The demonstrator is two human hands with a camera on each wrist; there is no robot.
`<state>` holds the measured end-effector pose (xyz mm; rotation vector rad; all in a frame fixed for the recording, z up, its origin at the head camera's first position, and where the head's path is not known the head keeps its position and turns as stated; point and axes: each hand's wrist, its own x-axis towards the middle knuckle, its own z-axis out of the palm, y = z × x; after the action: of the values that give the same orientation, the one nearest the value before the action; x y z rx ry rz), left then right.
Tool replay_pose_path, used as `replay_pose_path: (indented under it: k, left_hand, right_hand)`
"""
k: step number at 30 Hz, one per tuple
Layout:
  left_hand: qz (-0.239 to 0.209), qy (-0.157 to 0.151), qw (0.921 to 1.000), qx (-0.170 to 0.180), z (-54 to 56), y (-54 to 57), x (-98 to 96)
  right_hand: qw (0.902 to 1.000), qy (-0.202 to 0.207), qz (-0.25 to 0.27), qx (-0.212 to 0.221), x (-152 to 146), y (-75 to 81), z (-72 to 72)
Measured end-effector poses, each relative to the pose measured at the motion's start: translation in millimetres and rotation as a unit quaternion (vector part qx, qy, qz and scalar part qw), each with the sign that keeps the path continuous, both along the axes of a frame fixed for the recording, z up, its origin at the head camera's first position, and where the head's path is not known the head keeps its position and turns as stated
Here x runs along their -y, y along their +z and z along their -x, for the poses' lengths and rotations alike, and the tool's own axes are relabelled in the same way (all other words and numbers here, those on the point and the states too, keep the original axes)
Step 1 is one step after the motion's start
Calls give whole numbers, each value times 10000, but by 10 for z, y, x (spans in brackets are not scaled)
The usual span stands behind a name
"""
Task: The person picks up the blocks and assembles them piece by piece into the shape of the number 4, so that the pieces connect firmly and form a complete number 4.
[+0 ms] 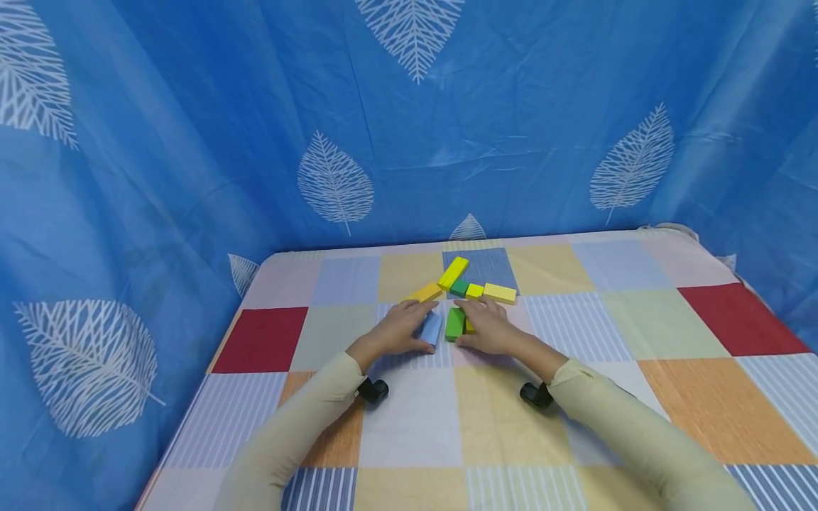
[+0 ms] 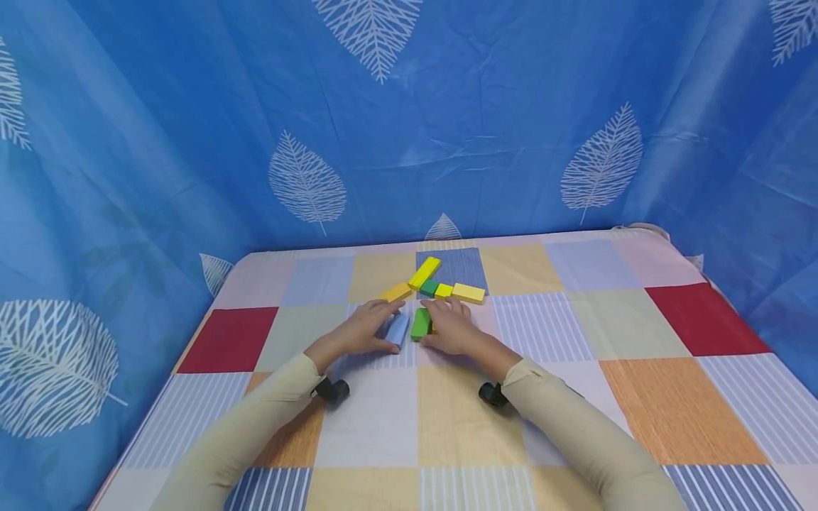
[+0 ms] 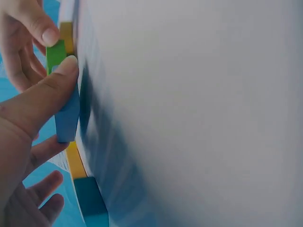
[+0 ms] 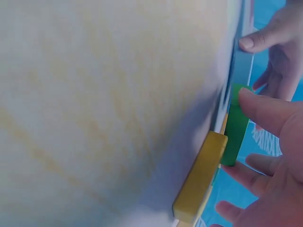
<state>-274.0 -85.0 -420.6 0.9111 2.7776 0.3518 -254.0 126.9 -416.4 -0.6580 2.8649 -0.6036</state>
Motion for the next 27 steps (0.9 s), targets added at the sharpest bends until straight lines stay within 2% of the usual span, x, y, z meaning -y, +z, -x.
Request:
replay_pose_path:
  k: [3, 7, 15, 19, 27]
  left_hand:
    - [-246, 71, 9997, -51, -120, -11, 17]
    - [-469, 136, 9986, -198, -342, -23, 42]
    - [-513, 114, 9981, -309, -752, -23, 21]
    - [-420, -27, 9981, -440, -909, -17, -19]
    - [-302, 58, 9987, -411, -1147, -37, -103]
  right_hand:
    - [9997, -13, 222, 28, -20, 26, -49]
    - [9995, -22, 325, 13, -63, 49, -119]
    - [9986, 287, 409, -196, -158, 60, -313]
    - [9981, 391, 462, -100, -173, 63, -415]
    - [9963, 589, 626, 35, -179, 40, -568]
